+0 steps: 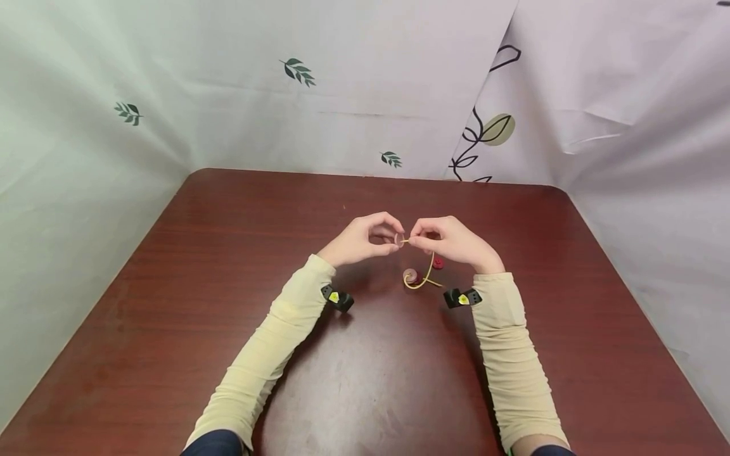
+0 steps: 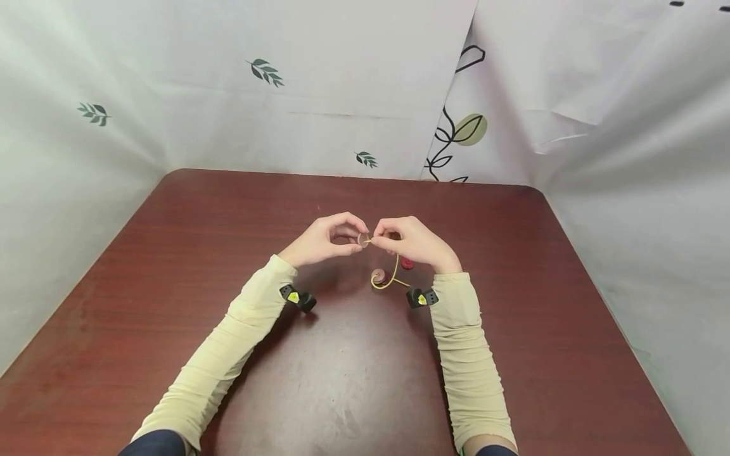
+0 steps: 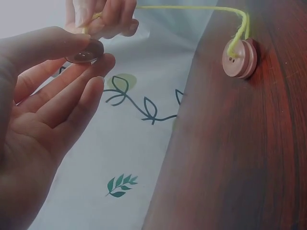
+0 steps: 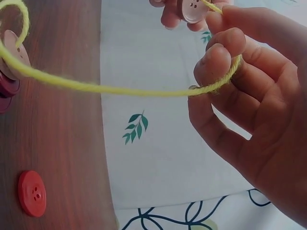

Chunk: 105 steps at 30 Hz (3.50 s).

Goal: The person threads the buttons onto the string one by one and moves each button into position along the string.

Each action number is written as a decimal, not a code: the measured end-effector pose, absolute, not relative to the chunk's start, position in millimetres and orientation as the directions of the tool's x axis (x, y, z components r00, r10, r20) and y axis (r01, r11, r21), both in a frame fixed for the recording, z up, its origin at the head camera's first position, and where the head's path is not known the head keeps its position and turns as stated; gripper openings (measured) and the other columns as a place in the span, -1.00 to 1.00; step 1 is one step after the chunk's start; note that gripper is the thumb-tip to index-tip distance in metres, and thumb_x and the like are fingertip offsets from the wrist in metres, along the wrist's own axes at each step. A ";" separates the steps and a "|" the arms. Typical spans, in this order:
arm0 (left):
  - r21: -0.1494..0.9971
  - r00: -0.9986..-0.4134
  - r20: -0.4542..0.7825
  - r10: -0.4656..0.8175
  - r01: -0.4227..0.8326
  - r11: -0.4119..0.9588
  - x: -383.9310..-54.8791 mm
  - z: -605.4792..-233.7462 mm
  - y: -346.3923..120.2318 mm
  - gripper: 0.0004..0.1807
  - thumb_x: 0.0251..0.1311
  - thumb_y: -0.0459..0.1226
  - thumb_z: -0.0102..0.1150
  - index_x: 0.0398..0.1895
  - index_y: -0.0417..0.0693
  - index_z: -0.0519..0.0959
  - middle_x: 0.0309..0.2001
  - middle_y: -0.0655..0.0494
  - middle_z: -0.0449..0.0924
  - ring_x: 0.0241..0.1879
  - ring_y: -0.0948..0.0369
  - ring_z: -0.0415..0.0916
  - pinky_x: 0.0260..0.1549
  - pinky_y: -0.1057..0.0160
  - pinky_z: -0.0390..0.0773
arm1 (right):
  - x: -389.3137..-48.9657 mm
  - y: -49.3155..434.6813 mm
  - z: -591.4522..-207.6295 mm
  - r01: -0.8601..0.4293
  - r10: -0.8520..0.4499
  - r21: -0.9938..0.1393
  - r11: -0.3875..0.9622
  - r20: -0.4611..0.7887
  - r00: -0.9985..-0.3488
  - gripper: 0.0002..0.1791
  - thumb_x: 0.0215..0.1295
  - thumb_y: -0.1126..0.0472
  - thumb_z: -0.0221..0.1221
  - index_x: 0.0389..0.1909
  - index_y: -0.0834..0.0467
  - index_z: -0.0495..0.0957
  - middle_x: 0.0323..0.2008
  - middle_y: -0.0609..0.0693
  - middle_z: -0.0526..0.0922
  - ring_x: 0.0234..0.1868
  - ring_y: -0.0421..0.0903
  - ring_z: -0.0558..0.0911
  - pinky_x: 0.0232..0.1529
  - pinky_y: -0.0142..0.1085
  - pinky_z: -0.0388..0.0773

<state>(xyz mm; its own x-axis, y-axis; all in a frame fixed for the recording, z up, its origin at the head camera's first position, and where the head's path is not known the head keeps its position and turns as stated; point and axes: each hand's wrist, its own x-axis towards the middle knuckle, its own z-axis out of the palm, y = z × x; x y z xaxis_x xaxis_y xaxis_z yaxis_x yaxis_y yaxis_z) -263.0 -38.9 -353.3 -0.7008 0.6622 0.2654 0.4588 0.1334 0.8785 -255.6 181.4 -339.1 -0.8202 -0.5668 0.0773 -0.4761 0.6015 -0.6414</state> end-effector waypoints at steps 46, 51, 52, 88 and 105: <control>0.850 -0.673 0.352 0.651 0.521 0.079 -275.6 -369.0 -38.0 -0.72 -0.01 -0.38 0.22 -0.18 -0.10 0.45 -0.25 0.06 0.56 -0.22 0.28 0.57 -0.17 0.19 0.55 | -255.5 179.9 -336.9 -0.481 -0.575 -0.633 0.607 0.068 -0.815 -0.92 0.22 0.09 0.08 -0.44 -0.05 0.48 -0.66 -0.08 0.46 -0.61 -0.18 0.42 -0.58 -0.37 0.33; 0.853 -0.681 0.330 0.653 0.512 0.102 -266.7 -358.3 -38.5 -0.72 0.00 -0.42 0.20 -0.17 -0.19 0.44 -0.23 -0.04 0.56 -0.20 0.20 0.57 -0.16 0.16 0.54 | -256.5 180.5 -338.4 -0.487 -0.585 -0.633 0.601 0.066 -0.808 -0.90 0.22 0.08 0.08 -0.42 -0.01 0.49 -0.66 -0.07 0.47 -0.58 -0.07 0.45 -0.56 -0.38 0.33; 0.854 -0.684 0.324 0.654 0.508 0.109 -265.0 -355.9 -38.8 -0.72 0.00 -0.43 0.19 -0.17 -0.22 0.44 -0.23 -0.05 0.56 -0.19 0.19 0.57 -0.16 0.15 0.54 | -256.7 180.8 -338.9 -0.489 -0.586 -0.631 0.602 0.067 -0.808 -0.90 0.22 0.08 0.08 -0.42 0.00 0.49 -0.66 -0.07 0.47 -0.58 -0.07 0.46 -0.56 -0.38 0.34; 0.763 -0.697 0.386 0.605 0.609 0.214 -254.2 -344.6 -36.4 -0.65 -0.05 -0.35 0.27 -0.16 -0.17 0.44 -0.30 -0.03 0.57 -0.28 0.20 0.52 -0.26 0.31 0.47 | -244.6 163.1 -326.4 -0.428 -0.555 -0.677 0.598 0.035 -0.831 -0.79 0.33 0.15 -0.05 -0.47 0.13 0.44 -0.62 0.13 0.47 -0.65 -0.13 0.36 -0.60 -0.36 0.30; 0.693 -0.665 0.509 0.547 0.693 0.197 -254.6 -350.3 -33.1 -0.86 -0.06 -0.38 0.28 -0.41 -0.19 0.53 -0.27 0.02 0.52 -0.42 0.23 0.41 -0.40 0.12 0.47 | -235.2 157.3 -312.5 -0.439 -0.543 -0.680 0.588 0.070 -0.837 -0.80 0.31 0.19 -0.02 -0.48 0.16 0.44 -0.61 0.20 0.48 -0.65 -0.15 0.34 -0.57 -0.40 0.27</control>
